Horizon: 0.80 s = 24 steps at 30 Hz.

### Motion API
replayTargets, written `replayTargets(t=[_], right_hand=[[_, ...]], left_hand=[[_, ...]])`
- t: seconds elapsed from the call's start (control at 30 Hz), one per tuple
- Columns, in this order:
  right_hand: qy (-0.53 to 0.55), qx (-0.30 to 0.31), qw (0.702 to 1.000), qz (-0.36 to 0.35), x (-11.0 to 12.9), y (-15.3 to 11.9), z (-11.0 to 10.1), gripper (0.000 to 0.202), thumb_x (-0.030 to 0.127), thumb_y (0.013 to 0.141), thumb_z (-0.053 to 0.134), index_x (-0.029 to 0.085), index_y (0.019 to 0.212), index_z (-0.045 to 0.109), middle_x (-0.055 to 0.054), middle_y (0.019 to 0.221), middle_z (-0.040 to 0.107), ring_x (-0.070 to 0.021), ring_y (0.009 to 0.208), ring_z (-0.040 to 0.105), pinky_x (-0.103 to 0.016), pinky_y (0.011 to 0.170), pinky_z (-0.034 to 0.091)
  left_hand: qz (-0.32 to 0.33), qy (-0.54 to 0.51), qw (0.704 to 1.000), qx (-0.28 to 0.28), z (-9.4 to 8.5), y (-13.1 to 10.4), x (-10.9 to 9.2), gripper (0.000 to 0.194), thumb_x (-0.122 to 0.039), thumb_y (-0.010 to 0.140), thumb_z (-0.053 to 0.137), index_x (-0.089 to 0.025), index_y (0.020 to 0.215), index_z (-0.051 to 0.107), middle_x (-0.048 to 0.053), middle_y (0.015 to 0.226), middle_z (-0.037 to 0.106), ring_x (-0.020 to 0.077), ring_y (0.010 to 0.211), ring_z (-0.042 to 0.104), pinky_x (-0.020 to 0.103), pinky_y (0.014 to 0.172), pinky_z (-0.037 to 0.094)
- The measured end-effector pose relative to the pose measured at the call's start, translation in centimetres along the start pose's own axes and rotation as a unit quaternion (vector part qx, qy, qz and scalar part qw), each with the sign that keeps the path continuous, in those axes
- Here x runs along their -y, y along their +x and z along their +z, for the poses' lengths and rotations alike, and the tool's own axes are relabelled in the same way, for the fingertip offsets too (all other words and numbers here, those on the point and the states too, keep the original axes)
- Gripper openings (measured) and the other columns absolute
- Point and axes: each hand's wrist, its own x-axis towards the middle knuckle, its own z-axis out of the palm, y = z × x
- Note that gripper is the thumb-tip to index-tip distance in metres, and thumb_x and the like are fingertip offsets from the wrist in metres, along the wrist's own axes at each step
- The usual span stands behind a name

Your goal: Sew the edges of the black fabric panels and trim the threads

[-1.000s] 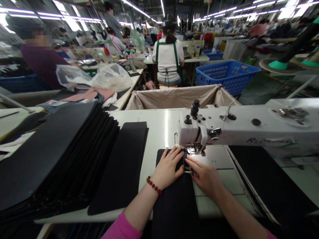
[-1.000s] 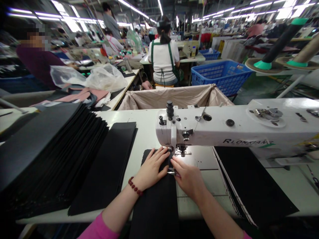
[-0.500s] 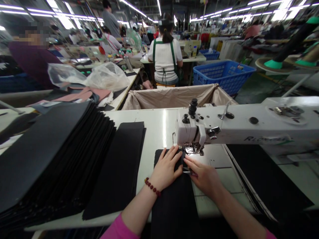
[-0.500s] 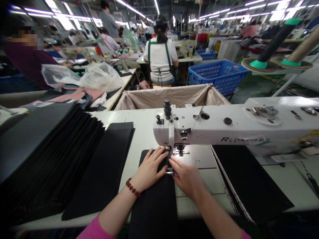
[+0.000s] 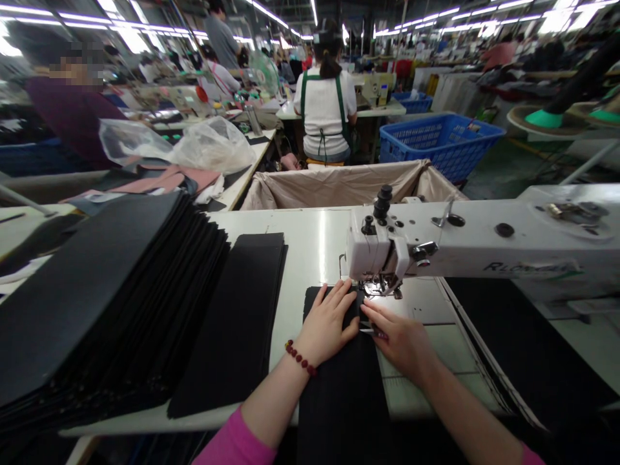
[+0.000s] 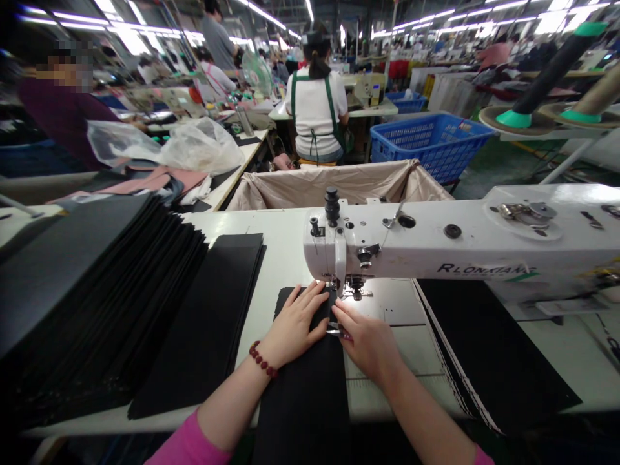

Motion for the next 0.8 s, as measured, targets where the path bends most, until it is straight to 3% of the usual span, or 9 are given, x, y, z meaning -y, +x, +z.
replayTargets(t=[0.6, 0.7, 0.8], right_hand=[[0.014, -0.012, 1.0, 0.0, -0.06, -0.18, 0.07, 0.054, 0.014, 0.085, 0.051, 0.03, 0.137, 0.047, 0.001, 0.142, 0.05, -0.0194, 0.119, 0.056, -0.032, 0.095, 0.049], [0.07, -0.049, 0.996, 0.022, -0.12, -0.21, -0.29, 0.039, 0.02, 0.089, 0.05, 0.028, 0.127, 0.056, -0.002, 0.13, 0.059, -0.0207, 0.112, 0.059, -0.033, 0.092, 0.049], [0.142, -0.129, 0.976, 0.106, -0.59, 0.0, -0.79, 0.022, 0.033, 0.094, 0.046, 0.023, 0.103, 0.064, -0.005, 0.095, 0.067, -0.0202, 0.085, 0.063, -0.032, 0.076, 0.05]], left_hand=[[0.008, 0.008, 1.0, -0.001, 0.03, 0.1, 0.15, 0.044, -0.034, 0.091, 0.052, -0.022, 0.132, 0.046, 0.007, 0.154, 0.032, 0.0219, 0.143, 0.024, 0.047, 0.119, 0.017], [0.008, 0.008, 1.0, -0.004, 0.05, 0.21, 0.19, 0.042, -0.035, 0.091, 0.052, -0.021, 0.131, 0.047, 0.007, 0.153, 0.034, 0.0222, 0.143, 0.025, 0.047, 0.119, 0.017], [0.01, 0.004, 1.0, -0.008, 0.04, 0.29, 0.2, 0.042, -0.035, 0.091, 0.052, -0.022, 0.13, 0.048, 0.007, 0.152, 0.035, 0.0226, 0.143, 0.026, 0.047, 0.119, 0.017]])
